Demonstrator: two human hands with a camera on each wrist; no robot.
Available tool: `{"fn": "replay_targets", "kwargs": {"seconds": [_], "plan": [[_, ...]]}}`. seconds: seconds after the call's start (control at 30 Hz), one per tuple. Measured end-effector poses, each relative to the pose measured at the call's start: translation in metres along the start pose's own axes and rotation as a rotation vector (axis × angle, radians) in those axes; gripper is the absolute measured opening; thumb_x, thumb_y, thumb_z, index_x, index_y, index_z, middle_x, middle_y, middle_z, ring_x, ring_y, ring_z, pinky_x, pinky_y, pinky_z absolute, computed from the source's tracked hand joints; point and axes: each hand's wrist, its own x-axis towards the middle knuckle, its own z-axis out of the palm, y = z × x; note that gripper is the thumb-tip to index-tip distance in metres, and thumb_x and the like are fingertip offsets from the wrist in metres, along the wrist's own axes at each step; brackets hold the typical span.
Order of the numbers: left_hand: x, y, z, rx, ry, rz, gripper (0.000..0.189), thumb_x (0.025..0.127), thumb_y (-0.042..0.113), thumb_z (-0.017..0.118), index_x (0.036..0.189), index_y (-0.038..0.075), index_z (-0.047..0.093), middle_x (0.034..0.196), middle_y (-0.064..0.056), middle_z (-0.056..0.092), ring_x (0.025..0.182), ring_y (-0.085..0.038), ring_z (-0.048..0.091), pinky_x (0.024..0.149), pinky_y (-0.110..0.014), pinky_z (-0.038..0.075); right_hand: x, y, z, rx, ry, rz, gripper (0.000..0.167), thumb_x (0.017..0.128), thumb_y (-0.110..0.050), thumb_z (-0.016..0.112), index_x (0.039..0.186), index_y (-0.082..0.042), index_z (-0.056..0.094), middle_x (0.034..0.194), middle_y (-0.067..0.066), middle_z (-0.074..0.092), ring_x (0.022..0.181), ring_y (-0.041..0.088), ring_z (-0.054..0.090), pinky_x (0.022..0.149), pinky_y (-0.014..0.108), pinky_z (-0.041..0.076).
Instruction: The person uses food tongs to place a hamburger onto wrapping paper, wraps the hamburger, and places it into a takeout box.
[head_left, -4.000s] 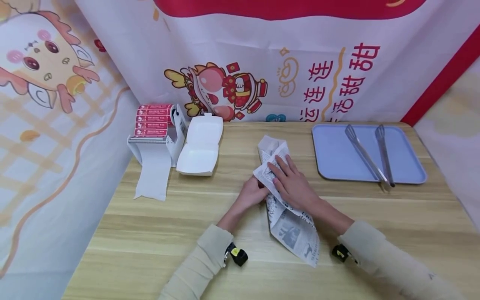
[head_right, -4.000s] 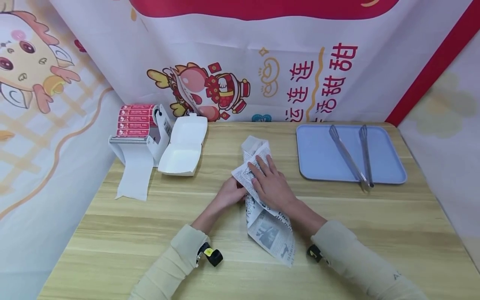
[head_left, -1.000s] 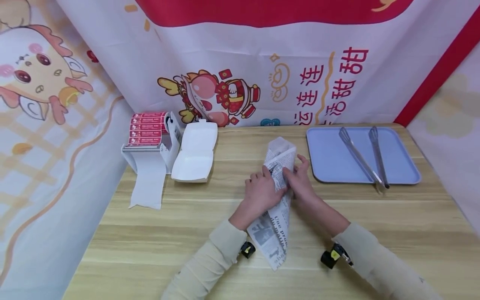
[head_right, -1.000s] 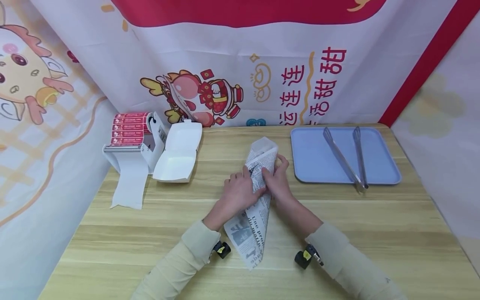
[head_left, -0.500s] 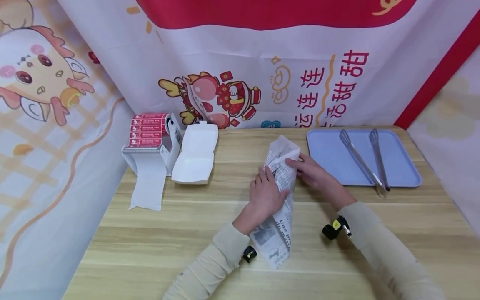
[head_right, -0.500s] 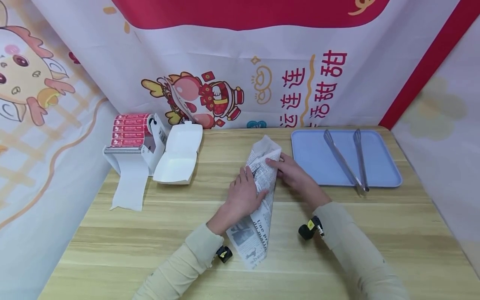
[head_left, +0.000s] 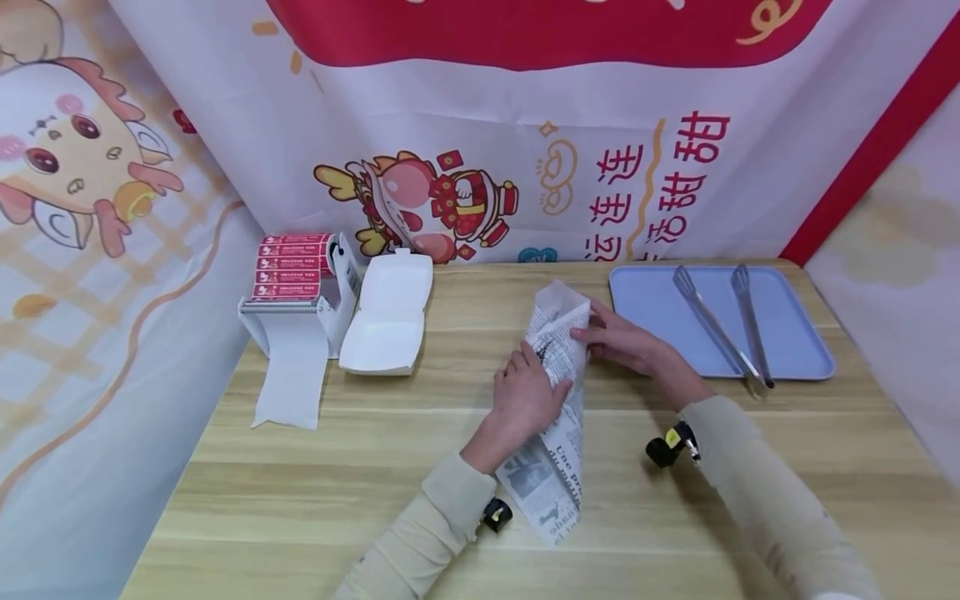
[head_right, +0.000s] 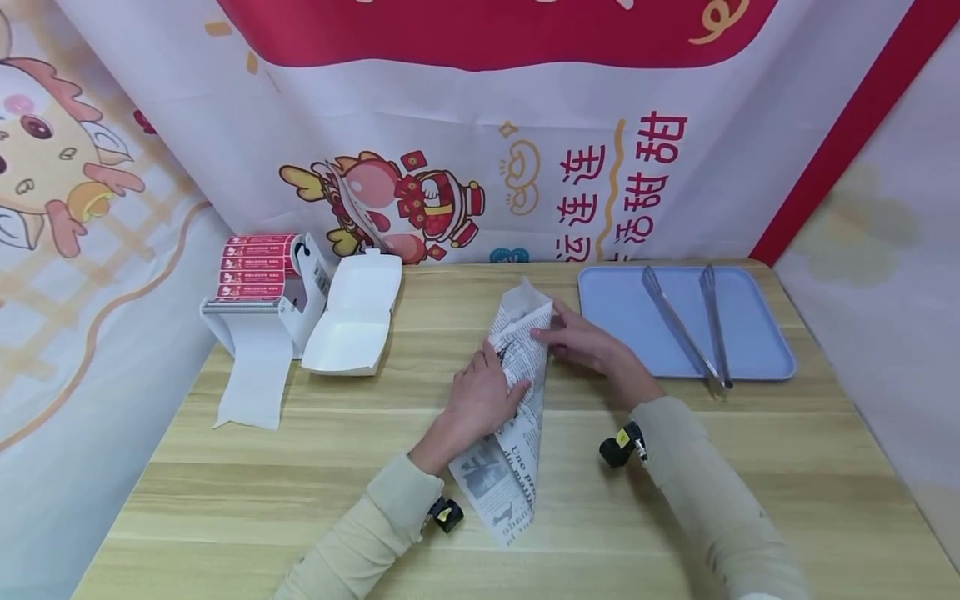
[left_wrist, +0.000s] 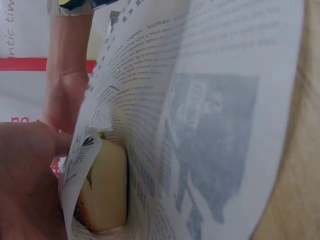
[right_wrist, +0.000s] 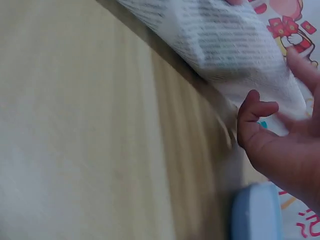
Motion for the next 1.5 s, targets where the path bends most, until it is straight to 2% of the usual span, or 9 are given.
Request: {"fn": "replay_targets", "kwargs": {"seconds": [0.17, 0.27, 0.47, 0.67, 0.83, 1.0, 1.23, 1.37, 1.5], "plan": [[0.001, -0.004, 0.002, 0.015, -0.009, -0.001, 0.095, 0.098, 0.063, 0.042, 0.154, -0.010, 0.018, 0.144, -0.029, 0.046, 0.126, -0.036, 0.055, 0.105, -0.047, 0.045, 0.007, -0.017, -0.021, -0.442, -0.060, -0.104, 0.070, 0.095, -0.038, 0.067, 0.153, -0.023, 0.032, 0.155, 0.015, 0.035, 0.133, 0.036, 0.044, 0.103, 0.048, 0.041], [0.002, -0.005, 0.001, 0.018, -0.015, 0.003, 0.094, 0.098, 0.062, 0.042, 0.154, -0.010, 0.019, 0.144, -0.028, 0.047, 0.126, -0.035, 0.056, 0.105, -0.048, 0.046, 0.017, -0.029, -0.038, -0.602, -0.136, -0.103, 0.038, 0.095, -0.037, 0.067, 0.124, -0.013, 0.060, 0.115, 0.010, 0.062, 0.100, 0.027, 0.058, 0.084, 0.036, 0.047], [0.002, -0.005, -0.001, 0.021, -0.007, 0.019, 0.093, 0.098, 0.062, 0.043, 0.152, -0.010, 0.024, 0.141, -0.028, 0.051, 0.125, -0.036, 0.056, 0.103, -0.049, 0.046, 0.033, -0.038, -0.059, -0.797, -0.132, -0.136, 0.030, 0.096, -0.029, 0.067, 0.080, -0.005, 0.061, 0.070, 0.000, 0.050, 0.065, 0.014, 0.045, 0.062, 0.026, 0.037], [0.001, -0.003, -0.003, 0.017, 0.002, 0.018, 0.092, 0.098, 0.062, 0.044, 0.152, -0.011, 0.025, 0.140, -0.027, 0.052, 0.123, -0.035, 0.057, 0.101, -0.049, 0.047, 0.031, -0.024, -0.054, -0.557, 0.022, -0.088, 0.027, 0.096, -0.028, 0.066, 0.085, -0.005, 0.056, 0.074, 0.000, 0.053, 0.069, 0.014, 0.050, 0.065, 0.027, 0.043], [0.000, -0.002, -0.003, 0.020, -0.009, 0.009, 0.093, 0.098, 0.062, 0.044, 0.152, -0.010, 0.024, 0.141, -0.028, 0.050, 0.124, -0.036, 0.057, 0.102, -0.049, 0.047, 0.021, -0.018, -0.048, -0.274, -0.032, -0.054, 0.041, 0.098, -0.024, 0.065, 0.133, -0.009, 0.049, 0.111, 0.010, 0.058, 0.090, 0.017, 0.062, 0.081, 0.035, 0.056], [0.000, -0.001, -0.002, 0.016, -0.036, 0.005, 0.094, 0.097, 0.064, 0.044, 0.153, -0.009, 0.023, 0.143, -0.026, 0.049, 0.126, -0.035, 0.055, 0.104, -0.049, 0.046, 0.018, -0.025, -0.057, -0.576, -0.197, -0.109, 0.036, 0.097, -0.024, 0.066, 0.130, -0.011, 0.061, 0.108, 0.014, 0.062, 0.089, 0.025, 0.060, 0.078, 0.034, 0.054], [0.000, 0.002, -0.001, 0.050, -0.043, 0.040, 0.092, 0.098, 0.063, 0.043, 0.151, -0.011, 0.027, 0.142, -0.027, 0.051, 0.127, -0.035, 0.056, 0.102, -0.050, 0.047, 0.030, -0.035, -0.074, -0.986, -0.034, -0.143, 0.018, 0.093, -0.028, 0.070, 0.084, -0.013, 0.073, 0.078, 0.003, 0.064, 0.071, 0.015, 0.051, 0.067, 0.027, 0.042], [0.000, 0.003, -0.003, 0.058, -0.026, 0.032, 0.091, 0.098, 0.063, 0.043, 0.150, -0.011, 0.029, 0.139, -0.026, 0.053, 0.124, -0.034, 0.057, 0.100, -0.049, 0.048, 0.030, -0.037, -0.074, -0.917, 0.079, -0.145, 0.016, 0.097, -0.020, 0.065, 0.095, -0.006, 0.072, 0.087, 0.012, 0.069, 0.076, 0.019, 0.059, 0.069, 0.029, 0.047], [0.001, 0.002, -0.005, 0.039, -0.014, 0.007, 0.090, 0.097, 0.062, 0.045, 0.148, -0.010, 0.031, 0.133, -0.025, 0.055, 0.120, -0.034, 0.057, 0.098, -0.049, 0.048, 0.019, -0.039, -0.060, -0.553, 0.225, -0.091, 0.029, 0.101, -0.014, 0.056, 0.122, 0.006, 0.058, 0.106, 0.021, 0.066, 0.090, 0.023, 0.067, 0.083, 0.036, 0.058]]}}
